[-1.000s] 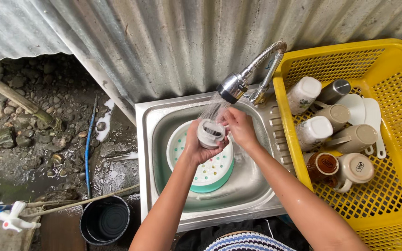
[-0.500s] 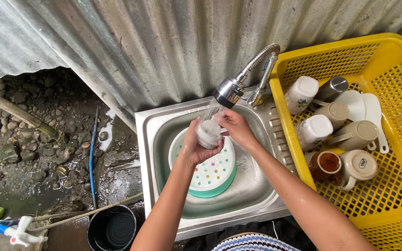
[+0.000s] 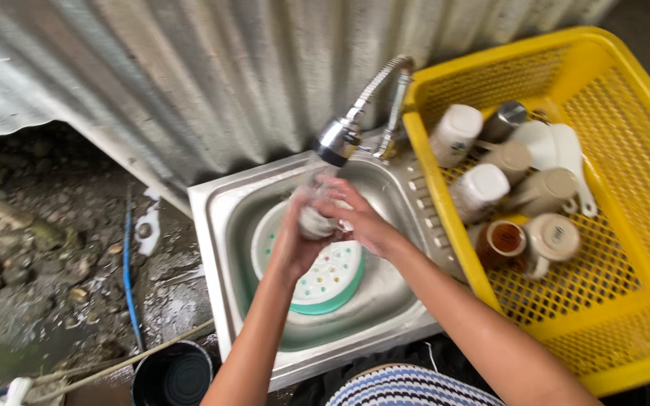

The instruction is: The person washes several cups, bowls, lids, and a pot in a metal sink, then places them into a yellow plastic basket.

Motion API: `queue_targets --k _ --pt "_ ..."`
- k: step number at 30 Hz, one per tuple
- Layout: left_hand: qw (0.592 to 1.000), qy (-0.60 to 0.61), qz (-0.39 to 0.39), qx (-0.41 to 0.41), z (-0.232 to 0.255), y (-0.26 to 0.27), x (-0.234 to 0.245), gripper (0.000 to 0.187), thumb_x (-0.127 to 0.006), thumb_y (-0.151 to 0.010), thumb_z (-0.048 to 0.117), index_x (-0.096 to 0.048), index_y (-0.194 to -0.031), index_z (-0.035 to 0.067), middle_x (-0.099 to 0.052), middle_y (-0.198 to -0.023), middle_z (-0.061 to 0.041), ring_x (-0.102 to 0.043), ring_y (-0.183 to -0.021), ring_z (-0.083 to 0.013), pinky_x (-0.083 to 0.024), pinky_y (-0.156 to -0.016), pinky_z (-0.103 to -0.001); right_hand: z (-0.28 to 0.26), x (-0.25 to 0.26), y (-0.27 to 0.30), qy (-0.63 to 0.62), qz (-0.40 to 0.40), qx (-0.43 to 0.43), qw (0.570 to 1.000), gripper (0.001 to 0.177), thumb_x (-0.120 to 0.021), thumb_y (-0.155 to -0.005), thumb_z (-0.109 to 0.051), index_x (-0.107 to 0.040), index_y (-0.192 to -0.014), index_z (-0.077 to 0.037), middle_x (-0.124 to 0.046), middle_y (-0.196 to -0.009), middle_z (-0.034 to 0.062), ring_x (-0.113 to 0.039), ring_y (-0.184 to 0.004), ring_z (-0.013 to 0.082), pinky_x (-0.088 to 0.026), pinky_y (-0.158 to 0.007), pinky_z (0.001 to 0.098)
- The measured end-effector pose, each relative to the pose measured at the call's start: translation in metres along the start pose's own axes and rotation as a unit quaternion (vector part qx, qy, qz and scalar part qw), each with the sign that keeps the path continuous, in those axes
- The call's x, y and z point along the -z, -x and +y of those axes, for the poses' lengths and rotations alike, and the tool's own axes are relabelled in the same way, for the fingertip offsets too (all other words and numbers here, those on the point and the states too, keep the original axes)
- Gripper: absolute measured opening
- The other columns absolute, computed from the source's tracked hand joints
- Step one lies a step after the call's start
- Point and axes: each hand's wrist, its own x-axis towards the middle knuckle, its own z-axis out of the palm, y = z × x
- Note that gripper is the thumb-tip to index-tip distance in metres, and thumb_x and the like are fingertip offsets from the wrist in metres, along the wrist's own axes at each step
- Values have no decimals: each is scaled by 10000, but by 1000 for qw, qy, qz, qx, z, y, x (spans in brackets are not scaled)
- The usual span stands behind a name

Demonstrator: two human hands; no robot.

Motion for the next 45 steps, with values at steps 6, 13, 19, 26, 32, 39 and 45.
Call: queue_targets --k 6,13,19,26,32,39,45 --pt "973 -173 90 125 -23 -2 -80 717 -451 -849 702 -419 -1460 328 -611 -1368 -24 -630 -1229 -243 -508 -1008 -504 -29 15 76 261 110 154 947 955 -843 -782 -465 -394 -1564 -153 -475 -1540 168 -486 -1432 301 -427 -1158 419" --pt "882 -432 -183 40 -75 -25 -230 729 -760 -825 373 -529 -1424 27 -699 -1229 -107 -675 -1075 -184 -557 -903 -344 -117 87 198 355 285 195 869 968 -861 -721 -228 -378 -1554 -126 -440 -1529 165 -384 -1474 353 -342 -1234 455" --pt "870 -451 -169 106 -143 -34 -278 591 -810 -779 144 -594 -1307 -12 -744 -1009 -98 -694 -813 -153 -568 -680 -335 -107 123 256 426 438 95 786 1046 -933 -553 -129 -426 -1467 -133 -455 -1363 195 -387 -1313 415 -350 -1111 487" --pt "718 -647 -246 -75 -193 -28 -274 636 -891 -675 173 -629 -1213 -45 -749 -989 -214 -748 -871 -307 -577 -792 -408 -55 141 281 348 515 76 780 1006 -940 -520 -143 -403 -1371 -95 -498 -1323 206 -538 -1219 397 -470 -1033 473" --pt "692 -641 -326 -57 -196 -29 -251 788 -827 -741 178 -478 -1415 -31 -699 -1156 -277 -679 -1107 -387 -529 -936 -437 -36 144 277 343 497 5 797 1019 -866 -589 -98 -345 -1464 -91 -435 -1429 253 -493 -1319 431 -482 -1087 483" --pt "788 -544 -207 -202 -117 -20 -211 649 -681 -956 158 -419 -1544 72 -508 -1448 -163 -565 -1342 -301 -597 -1018 -378 -98 122 232 516 540 67 661 1422 -987 -661 -482 -8 -1605 -68 40 -1651 297 -1 -1511 554 -107 -1156 755" --pt "703 -645 85 -286 -42 -13 -62 505 -676 -973 74 -545 -1460 84 -542 -1454 -173 -551 -1355 -344 -522 -1039 -464 -92 79 151 507 442 213 708 1047 -831 -872 -364 -175 -1653 -125 -23 -1699 263 -47 -1577 510 -146 -1262 652"
